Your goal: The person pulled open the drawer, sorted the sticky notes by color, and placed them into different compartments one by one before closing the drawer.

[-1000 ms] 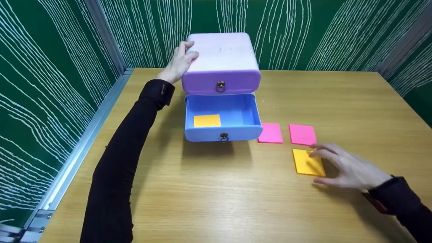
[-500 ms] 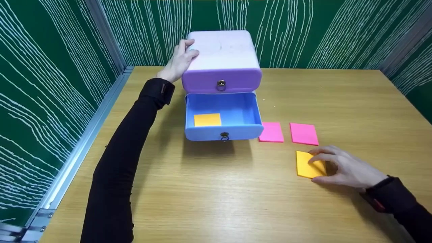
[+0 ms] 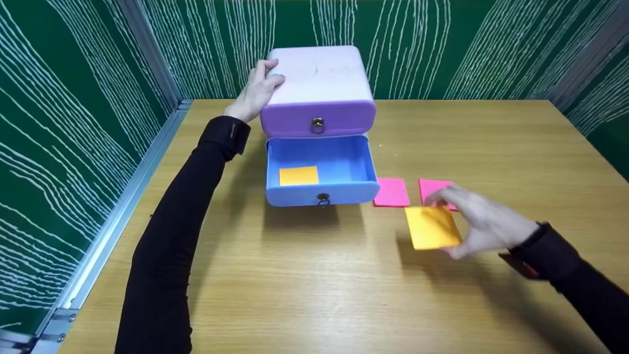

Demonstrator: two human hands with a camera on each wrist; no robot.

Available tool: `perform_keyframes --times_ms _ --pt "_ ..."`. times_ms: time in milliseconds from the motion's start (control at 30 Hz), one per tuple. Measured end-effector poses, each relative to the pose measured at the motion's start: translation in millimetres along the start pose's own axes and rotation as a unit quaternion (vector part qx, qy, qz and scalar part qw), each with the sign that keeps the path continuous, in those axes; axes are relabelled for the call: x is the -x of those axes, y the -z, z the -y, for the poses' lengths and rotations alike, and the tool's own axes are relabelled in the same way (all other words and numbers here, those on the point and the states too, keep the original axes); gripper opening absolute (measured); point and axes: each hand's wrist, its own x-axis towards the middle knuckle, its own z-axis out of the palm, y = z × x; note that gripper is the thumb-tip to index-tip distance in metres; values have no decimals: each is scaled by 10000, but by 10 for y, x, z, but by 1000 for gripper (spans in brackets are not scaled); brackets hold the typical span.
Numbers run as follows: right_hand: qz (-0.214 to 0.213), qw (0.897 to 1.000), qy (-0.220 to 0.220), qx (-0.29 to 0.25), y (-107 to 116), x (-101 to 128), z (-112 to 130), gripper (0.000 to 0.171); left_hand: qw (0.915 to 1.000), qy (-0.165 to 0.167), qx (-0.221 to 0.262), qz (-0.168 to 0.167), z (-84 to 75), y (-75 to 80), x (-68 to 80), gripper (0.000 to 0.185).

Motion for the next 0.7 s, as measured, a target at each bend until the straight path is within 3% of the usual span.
perform_keyframes --times_ms 67,200,467,700 --pt "-114 9992 299 -258 91 -179 1 85 10000 23 16 2 5 3 10 58" --pt "-193 9978 478 -419 262 -538 33 79 10000 27 -22 69 -2 0 21 58" --pt "-36 9992 199 -355 314 -1206 58 69 9998 -115 120 96 41 -11 -18 56" --pt "121 9996 -36 -243 238 -1551 54 65 9999 -64 59 83 17 -3 -25 56"
